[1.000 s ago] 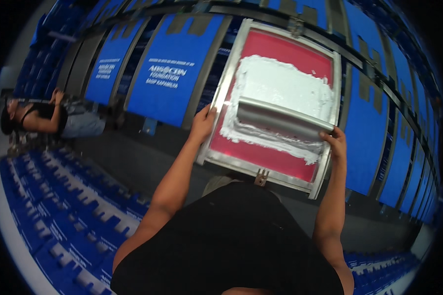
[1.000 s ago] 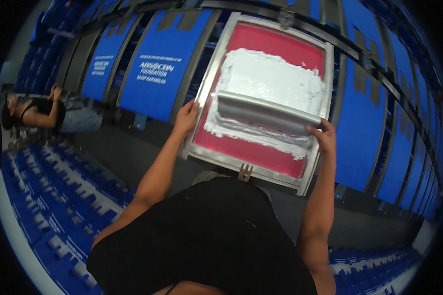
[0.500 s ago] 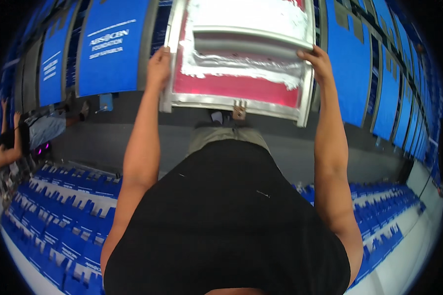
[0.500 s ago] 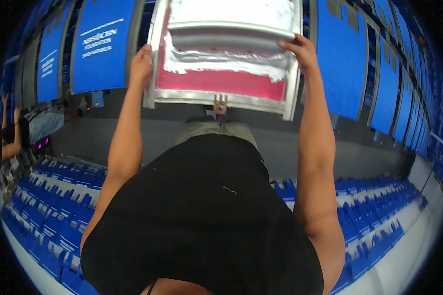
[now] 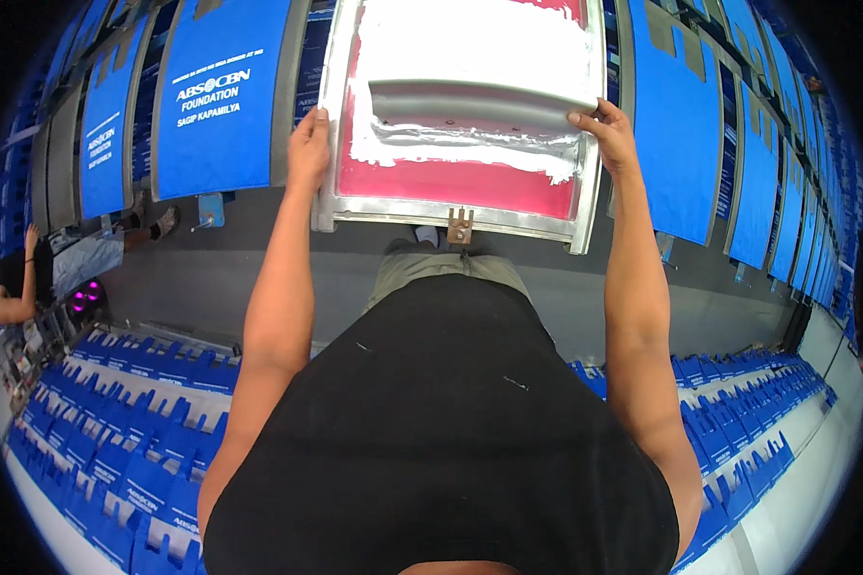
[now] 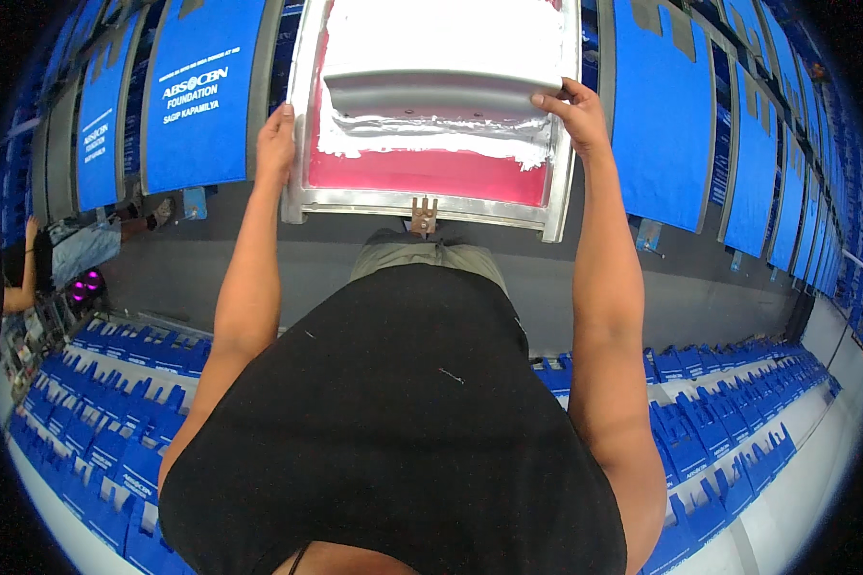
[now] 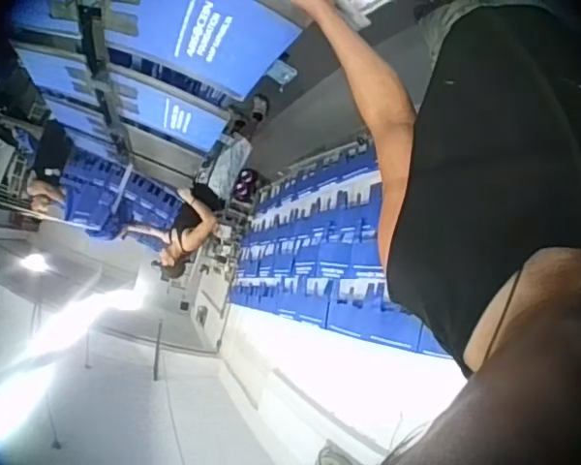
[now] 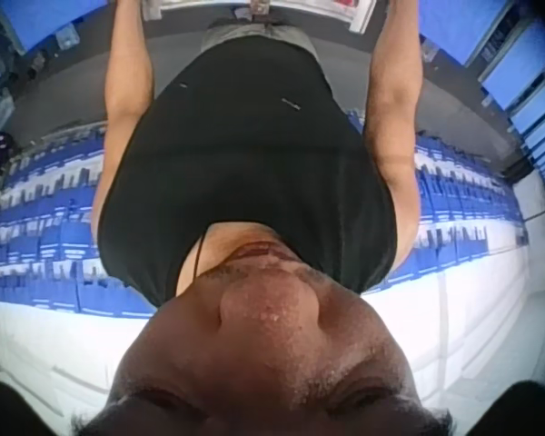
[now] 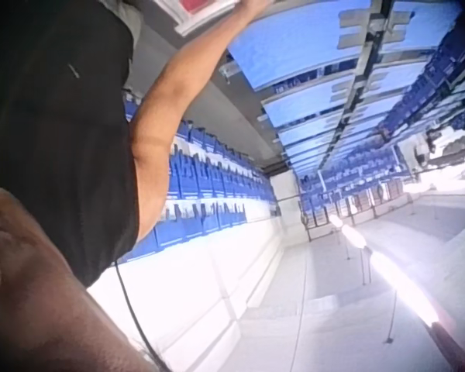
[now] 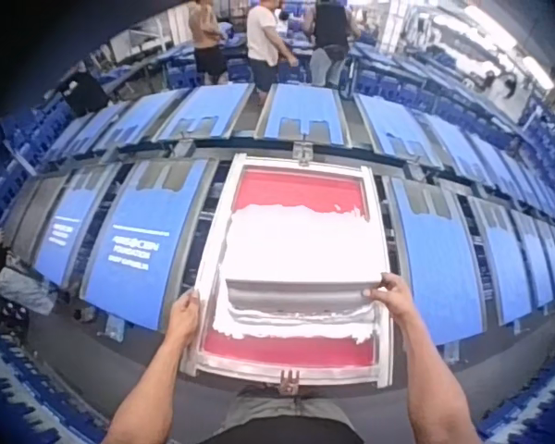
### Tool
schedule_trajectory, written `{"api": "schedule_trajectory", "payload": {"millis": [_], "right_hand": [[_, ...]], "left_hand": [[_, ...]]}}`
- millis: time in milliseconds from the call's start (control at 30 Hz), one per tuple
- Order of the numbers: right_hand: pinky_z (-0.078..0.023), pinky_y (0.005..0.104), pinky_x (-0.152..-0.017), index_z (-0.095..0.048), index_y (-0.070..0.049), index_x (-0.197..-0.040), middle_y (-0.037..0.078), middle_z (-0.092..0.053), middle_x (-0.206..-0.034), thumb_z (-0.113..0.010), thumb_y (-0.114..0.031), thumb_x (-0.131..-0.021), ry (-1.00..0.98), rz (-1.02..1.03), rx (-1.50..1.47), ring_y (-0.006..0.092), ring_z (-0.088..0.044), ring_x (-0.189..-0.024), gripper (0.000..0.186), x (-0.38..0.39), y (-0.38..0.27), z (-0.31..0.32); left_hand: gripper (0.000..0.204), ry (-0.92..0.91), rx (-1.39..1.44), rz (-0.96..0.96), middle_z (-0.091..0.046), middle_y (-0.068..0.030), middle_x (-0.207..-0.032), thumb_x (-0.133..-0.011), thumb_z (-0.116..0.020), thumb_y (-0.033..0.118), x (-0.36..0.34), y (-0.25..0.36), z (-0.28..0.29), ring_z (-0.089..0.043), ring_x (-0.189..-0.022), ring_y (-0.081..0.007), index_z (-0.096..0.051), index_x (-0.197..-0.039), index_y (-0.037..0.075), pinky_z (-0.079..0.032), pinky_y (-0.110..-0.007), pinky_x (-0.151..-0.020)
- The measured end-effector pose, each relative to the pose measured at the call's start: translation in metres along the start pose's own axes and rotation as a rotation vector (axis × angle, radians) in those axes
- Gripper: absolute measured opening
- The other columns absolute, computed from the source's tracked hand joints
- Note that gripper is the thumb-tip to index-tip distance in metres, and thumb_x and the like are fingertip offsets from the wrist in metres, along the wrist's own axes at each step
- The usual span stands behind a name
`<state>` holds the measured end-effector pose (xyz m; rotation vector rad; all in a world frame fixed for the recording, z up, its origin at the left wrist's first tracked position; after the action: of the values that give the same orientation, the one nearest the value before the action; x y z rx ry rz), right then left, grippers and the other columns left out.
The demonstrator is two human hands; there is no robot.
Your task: The person uses a squeegee to spread white ink evenly across a screen printing frame held in a vertical position. The person repeatedly moves the squeegee back and forth to ensure the ink covers the entire surface of the screen.
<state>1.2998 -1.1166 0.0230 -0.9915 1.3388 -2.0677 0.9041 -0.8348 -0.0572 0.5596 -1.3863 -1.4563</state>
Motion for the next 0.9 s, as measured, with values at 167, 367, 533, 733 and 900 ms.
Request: {"api": "schedule_trajectory", "payload": {"millis": [167, 367, 533, 733, 900], "right_hand": [[-0.047, 0.0309, -0.082, -0.064, 0.001, -0.104, 0.006, -0.066, -0.095, -0.078, -0.012, -0.074, -0.062, -0.017, 0.135, 0.0161, -0.06, -0.092, 0.036, 0.0, -0.008, 0.004], [-0.037, 0.0506, -0.099, -0.064, -0.005, -0.1, 0.016, -0.064, -0.096, -0.066, -0.001, -0.064, -0.074, 0.29, 1.112, 0.0337, -0.06, -0.094, 0.036, 0.079, -0.088, -0.05], [-0.045, 0.0447, -0.084, -0.067, -0.006, -0.095, 0.018, -0.065, -0.088, -0.063, -0.002, -0.063, -0.139, 0.326, 1.052, 0.0361, -0.058, -0.087, 0.033, 0.092, -0.075, -0.07], [-0.043, 0.0471, -0.078, -0.066, -0.007, -0.095, 0.016, -0.066, -0.085, -0.062, -0.004, -0.065, -0.089, 0.417, 1.057, 0.0371, -0.061, -0.086, 0.031, -0.002, -0.119, -0.033], [-0.036, 0.0592, -0.099, -0.06, -0.008, -0.102, 0.01, -0.064, -0.1, -0.058, -0.004, -0.075, 0.145, 0.57, 1.219, 0.0293, -0.06, -0.099, 0.027, -0.086, -0.09, -0.052]], "left_hand": [[0.049, 0.063, -0.338, -0.125, -0.06, -0.0202, -0.122, -0.097, -0.056, 0.035, -0.007, 0.002, 0.001, -0.056, -0.113, -0.0298, -0.055, -0.129, -0.001, -0.042, -0.038, -0.099], [0.061, -0.201, -0.664, -0.754, -0.052, -0.017, -0.125, -0.079, -0.074, 0.038, 0.088, 0.159, -0.018, -0.048, -0.119, -0.0348, -0.055, -0.129, 0.007, -0.04, -0.044, -0.099], [0.025, -0.635, -1.056, -0.704, -0.063, -0.0121, -0.091, -0.067, -0.072, 0.013, 0.072, 0.143, -0.082, -0.06, -0.092, -0.0315, -0.063, -0.089, 0.006, -0.047, -0.043, -0.081], [0.024, -0.368, -0.931, -0.766, -0.066, -0.0118, -0.086, -0.066, -0.071, 0.009, -0.01, 0.219, -0.103, -0.062, -0.086, -0.0351, -0.066, -0.09, 0.009, -0.05, -0.046, -0.076], [0.033, -0.16, -0.965, -0.887, -0.064, -0.0114, -0.092, -0.066, -0.071, 0.007, -0.073, 0.182, -0.132, -0.059, -0.094, -0.0326, -0.064, -0.099, 0.005, -0.047, -0.042, -0.086]]}}
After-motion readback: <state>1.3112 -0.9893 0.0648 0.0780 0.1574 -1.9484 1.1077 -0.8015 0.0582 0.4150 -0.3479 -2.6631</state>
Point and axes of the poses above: each hand's wrist, its own x-axis away from the middle knuckle, its own z-axis out of the back of the hand, y = z × x, the point moved 6 cm from there along -x, towards the middle knuckle
